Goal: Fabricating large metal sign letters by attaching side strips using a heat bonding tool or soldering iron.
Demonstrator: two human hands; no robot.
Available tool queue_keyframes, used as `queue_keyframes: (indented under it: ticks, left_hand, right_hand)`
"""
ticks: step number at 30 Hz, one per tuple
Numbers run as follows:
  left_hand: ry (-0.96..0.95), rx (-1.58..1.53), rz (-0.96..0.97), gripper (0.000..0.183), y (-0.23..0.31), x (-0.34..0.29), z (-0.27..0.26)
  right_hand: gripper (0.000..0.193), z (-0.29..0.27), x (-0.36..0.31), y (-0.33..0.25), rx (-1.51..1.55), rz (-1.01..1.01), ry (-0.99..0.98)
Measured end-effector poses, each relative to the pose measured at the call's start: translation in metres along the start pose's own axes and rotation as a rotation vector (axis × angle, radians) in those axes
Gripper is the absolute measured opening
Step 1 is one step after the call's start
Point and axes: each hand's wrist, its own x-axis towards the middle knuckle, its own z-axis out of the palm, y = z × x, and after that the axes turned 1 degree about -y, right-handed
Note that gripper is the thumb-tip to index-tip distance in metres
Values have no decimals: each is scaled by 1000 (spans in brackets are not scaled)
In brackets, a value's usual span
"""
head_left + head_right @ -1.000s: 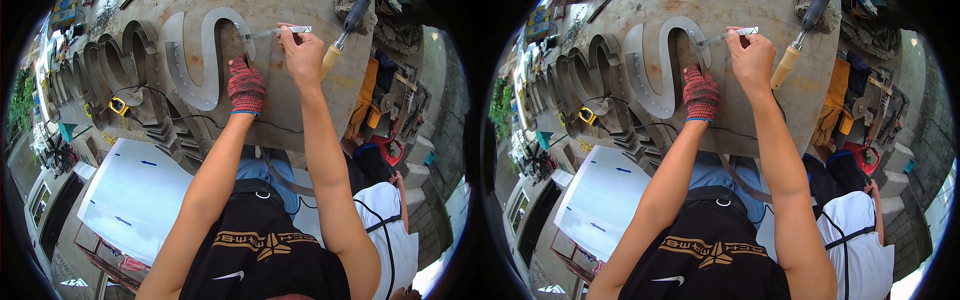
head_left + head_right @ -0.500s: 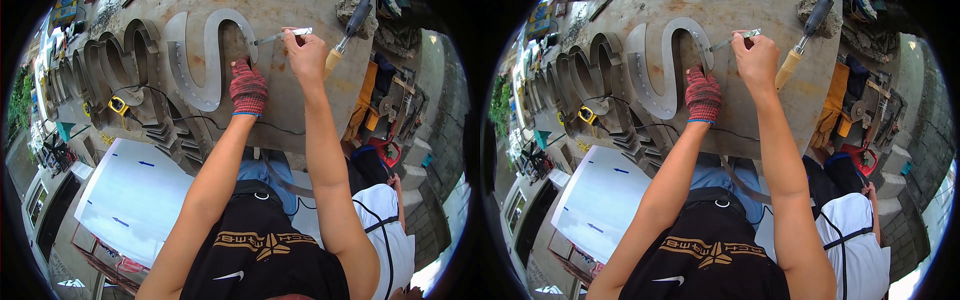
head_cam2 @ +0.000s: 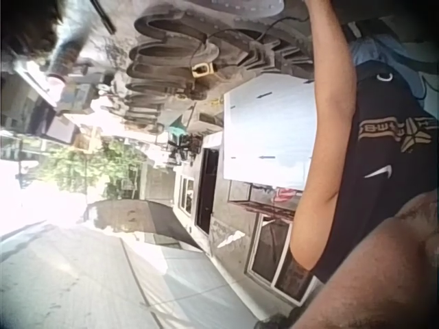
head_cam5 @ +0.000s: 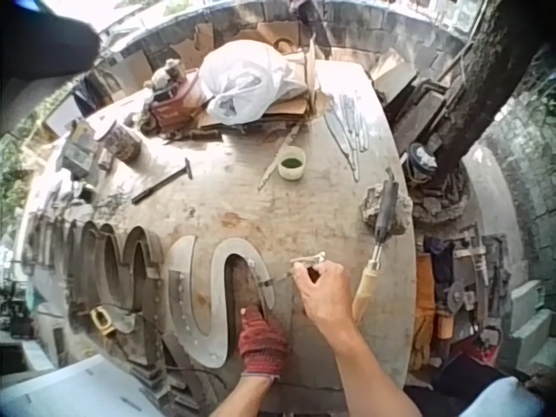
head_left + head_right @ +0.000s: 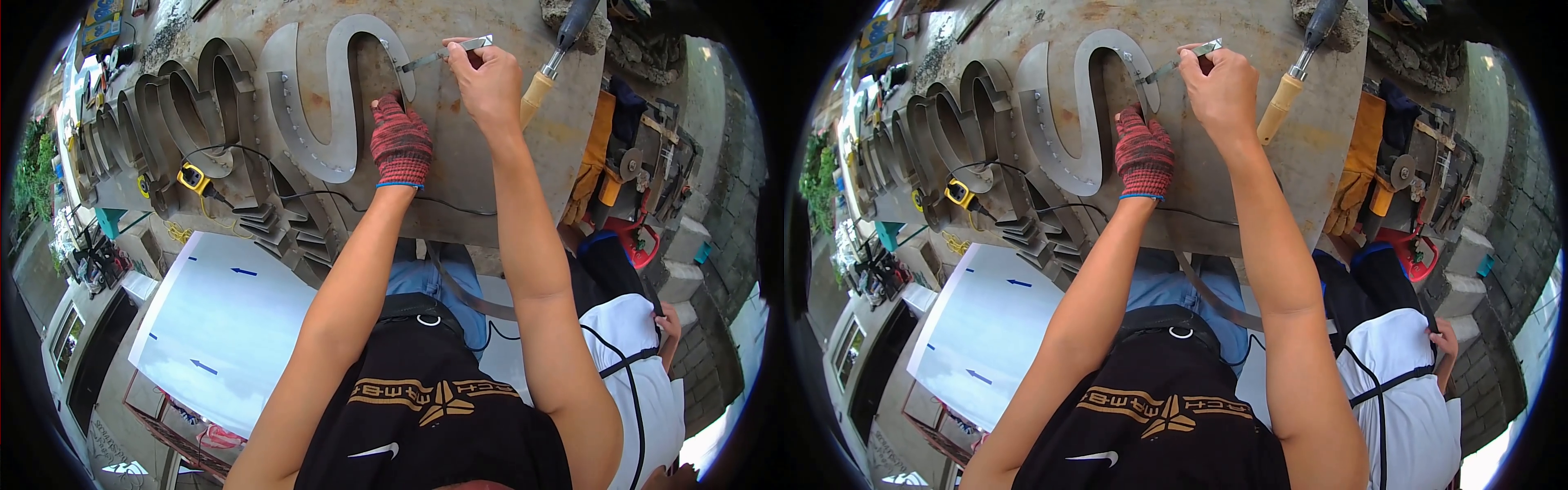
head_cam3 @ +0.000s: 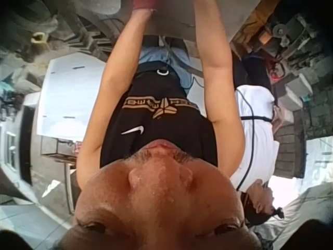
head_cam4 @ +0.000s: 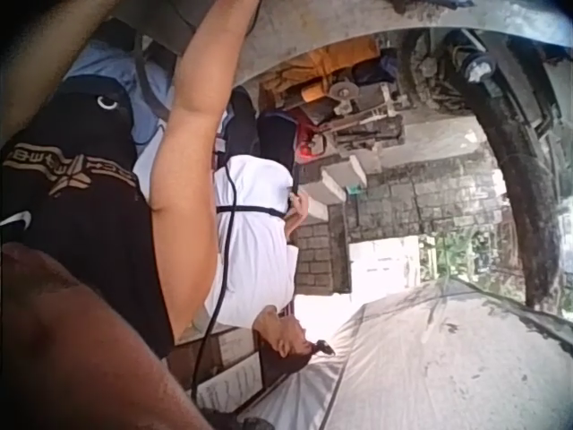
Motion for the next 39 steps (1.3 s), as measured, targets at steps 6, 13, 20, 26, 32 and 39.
queue_keyframes:
  ticks: [6,13,20,26,32,39]
  left_hand:
    - [-18,-1,-12,38,1,0,0]
    - [49,-2,45,37,0,-2,5]
    - [58,30,44,38,-2,-1,1]
    - [62,17,81,38,4,0,3]
    - [-22,-32,-21,38,2,-1,0]
    - [29,-15,43,39,-7,-1,4]
  right_hand:
    - [24,2,3,1,13,-1,2]
    - [28,-9,23,-5,92,-56,59]
    - [35,-14,122,-78,-218,-327,572]
    - [33,5,204,-47,-278,-208,430]
    - [42,-44,83,-35,495,174,-113]
    - [56,-77,-63,59,-296,65,378]
